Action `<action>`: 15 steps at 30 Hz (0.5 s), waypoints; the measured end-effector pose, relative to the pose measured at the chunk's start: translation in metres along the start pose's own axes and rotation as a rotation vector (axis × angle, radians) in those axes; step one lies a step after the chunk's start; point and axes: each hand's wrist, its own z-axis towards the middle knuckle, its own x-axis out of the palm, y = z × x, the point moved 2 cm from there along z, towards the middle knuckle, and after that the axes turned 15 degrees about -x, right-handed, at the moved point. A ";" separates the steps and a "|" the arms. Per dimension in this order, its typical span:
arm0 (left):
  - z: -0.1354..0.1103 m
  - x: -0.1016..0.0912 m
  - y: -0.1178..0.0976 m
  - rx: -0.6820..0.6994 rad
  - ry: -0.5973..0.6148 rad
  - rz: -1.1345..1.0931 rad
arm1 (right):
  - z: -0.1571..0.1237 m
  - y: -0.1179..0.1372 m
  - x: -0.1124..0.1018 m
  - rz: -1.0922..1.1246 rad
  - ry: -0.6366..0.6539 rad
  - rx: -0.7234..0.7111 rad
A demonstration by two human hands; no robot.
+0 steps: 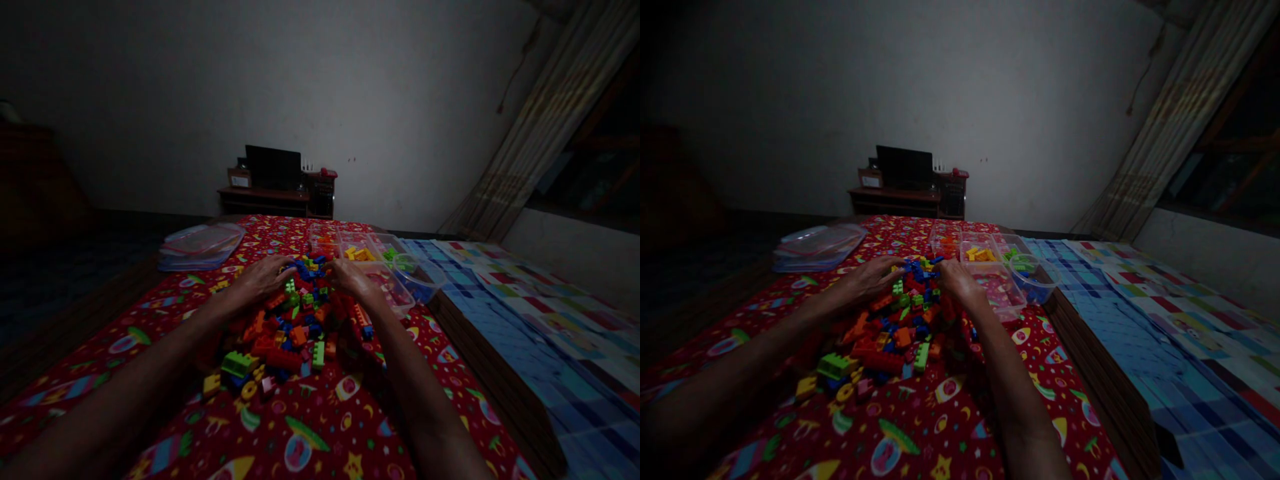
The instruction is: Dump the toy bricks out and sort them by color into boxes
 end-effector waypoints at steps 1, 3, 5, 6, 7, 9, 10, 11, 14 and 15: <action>-0.001 -0.003 0.005 -0.017 -0.014 -0.036 | 0.001 0.000 0.003 0.013 -0.010 -0.018; -0.004 -0.010 0.016 -0.028 -0.040 -0.085 | 0.003 0.002 0.009 0.041 -0.068 -0.071; -0.007 -0.017 0.027 -0.024 -0.050 -0.111 | 0.004 0.007 0.017 0.081 -0.127 -0.151; -0.009 -0.020 0.031 -0.028 -0.049 -0.120 | 0.005 0.010 0.020 0.107 -0.135 -0.193; -0.011 -0.023 0.036 -0.041 -0.048 -0.127 | 0.006 0.014 0.024 0.133 -0.126 -0.230; -0.014 -0.027 0.044 -0.092 -0.037 -0.135 | 0.008 0.021 0.031 0.174 -0.070 -0.273; -0.015 -0.028 0.047 -0.125 -0.030 -0.138 | 0.009 0.023 0.034 0.187 -0.038 -0.279; -0.016 -0.027 0.050 -0.153 -0.021 -0.142 | 0.011 0.024 0.036 0.195 -0.009 -0.276; -0.016 -0.020 0.053 -0.179 -0.007 -0.157 | 0.017 0.023 0.040 0.208 0.019 -0.224; -0.016 -0.017 0.053 -0.165 -0.007 -0.165 | 0.019 0.021 0.041 0.212 0.014 -0.192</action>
